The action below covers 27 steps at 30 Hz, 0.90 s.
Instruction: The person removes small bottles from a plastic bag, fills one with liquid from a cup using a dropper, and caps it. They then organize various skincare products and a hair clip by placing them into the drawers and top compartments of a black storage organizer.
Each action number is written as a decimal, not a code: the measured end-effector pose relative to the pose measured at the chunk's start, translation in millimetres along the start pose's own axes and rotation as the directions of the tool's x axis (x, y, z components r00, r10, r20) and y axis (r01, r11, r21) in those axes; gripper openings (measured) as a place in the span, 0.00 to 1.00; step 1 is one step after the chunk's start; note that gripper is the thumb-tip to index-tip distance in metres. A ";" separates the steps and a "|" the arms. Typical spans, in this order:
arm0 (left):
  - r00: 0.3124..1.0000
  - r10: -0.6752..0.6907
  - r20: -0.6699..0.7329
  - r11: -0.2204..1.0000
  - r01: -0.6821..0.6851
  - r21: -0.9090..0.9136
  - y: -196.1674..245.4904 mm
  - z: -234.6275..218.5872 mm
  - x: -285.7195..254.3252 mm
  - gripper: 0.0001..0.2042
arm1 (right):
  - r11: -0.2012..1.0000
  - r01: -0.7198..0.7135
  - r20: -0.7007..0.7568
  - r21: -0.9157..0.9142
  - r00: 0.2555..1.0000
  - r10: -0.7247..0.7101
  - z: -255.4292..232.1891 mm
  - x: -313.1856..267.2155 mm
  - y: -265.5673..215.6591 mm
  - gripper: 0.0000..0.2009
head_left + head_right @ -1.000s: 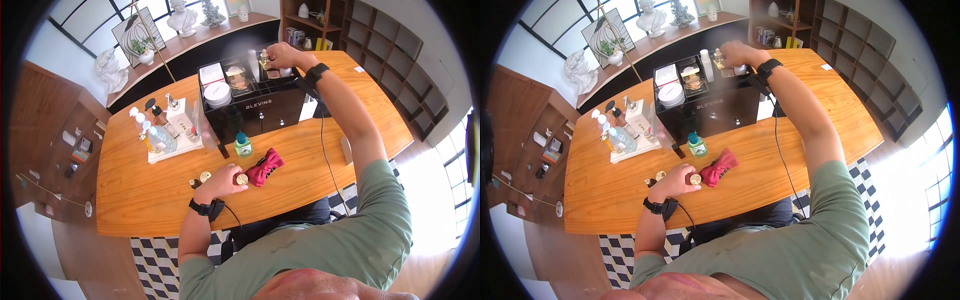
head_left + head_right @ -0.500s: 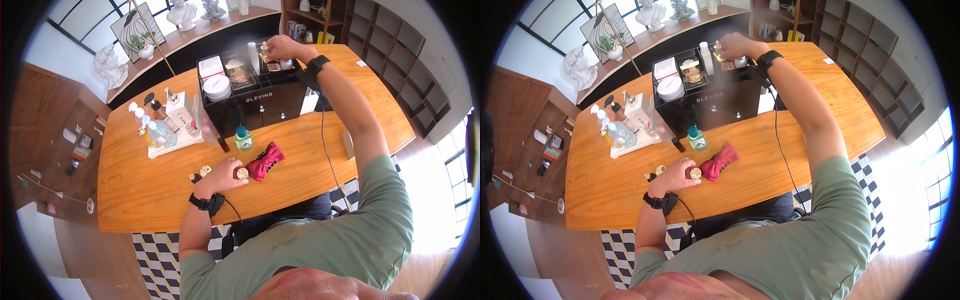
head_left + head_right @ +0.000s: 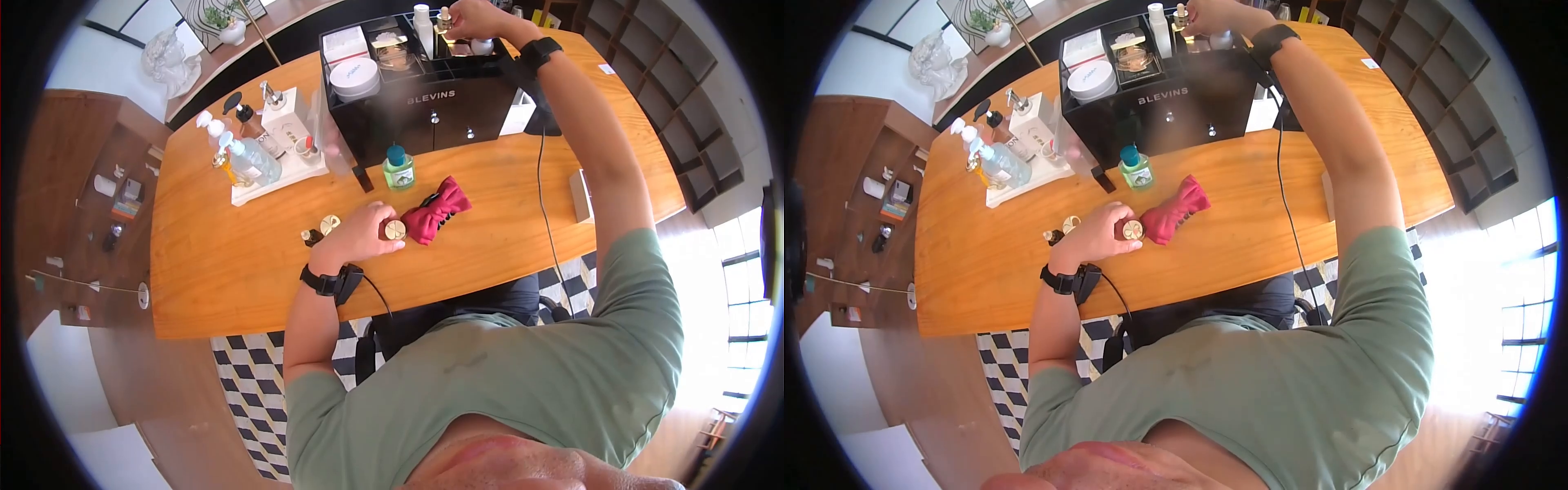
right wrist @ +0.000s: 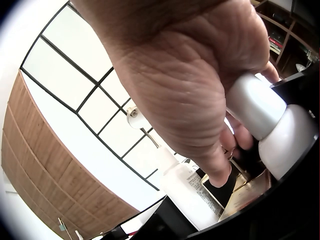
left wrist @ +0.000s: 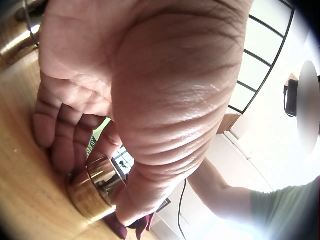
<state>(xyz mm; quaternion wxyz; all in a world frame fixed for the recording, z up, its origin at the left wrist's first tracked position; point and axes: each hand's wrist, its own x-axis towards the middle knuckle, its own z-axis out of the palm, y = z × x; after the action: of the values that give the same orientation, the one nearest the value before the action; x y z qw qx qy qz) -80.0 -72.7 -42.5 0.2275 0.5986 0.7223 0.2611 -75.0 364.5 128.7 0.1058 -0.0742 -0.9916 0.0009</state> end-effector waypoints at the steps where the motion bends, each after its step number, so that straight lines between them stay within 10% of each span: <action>1: 1.000 0.003 -0.001 1.000 -0.003 0.002 -0.2 0.2 0.0 0.22 | 1.000 -0.004 -0.004 0.016 1.000 0.004 0.8 -0.8 0.6 0.23; 18: 0.999 0.034 -0.014 0.999 -0.034 0.038 0.8 -0.8 1.6 0.22 | 0.995 0.029 -0.106 0.093 0.994 -0.019 -12.5 -13.6 -1.5 0.20; 22: 0.999 0.034 -0.030 0.999 -0.032 0.040 0.6 0.0 1.4 0.22 | 0.982 0.101 -0.333 0.160 0.942 -0.042 -36.6 -49.3 -16.2 0.20; 25: 1.000 0.012 0.000 0.999 -0.012 0.044 3.9 -2.8 2.8 0.21 | 0.989 0.019 -0.549 0.148 0.833 0.067 -44.8 -92.2 -37.4 0.22; 27: 1.000 -0.011 0.027 0.999 0.010 0.044 8.6 -4.1 3.1 0.20 | 0.895 0.156 -0.791 0.417 0.547 0.274 -25.1 -149.0 -67.2 0.12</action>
<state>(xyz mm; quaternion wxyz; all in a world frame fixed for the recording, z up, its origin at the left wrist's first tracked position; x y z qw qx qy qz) -76.8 -68.9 -33.9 0.2255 0.6034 0.7277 0.2356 64.5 275.7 123.2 0.5775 -0.0738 -0.7897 0.1935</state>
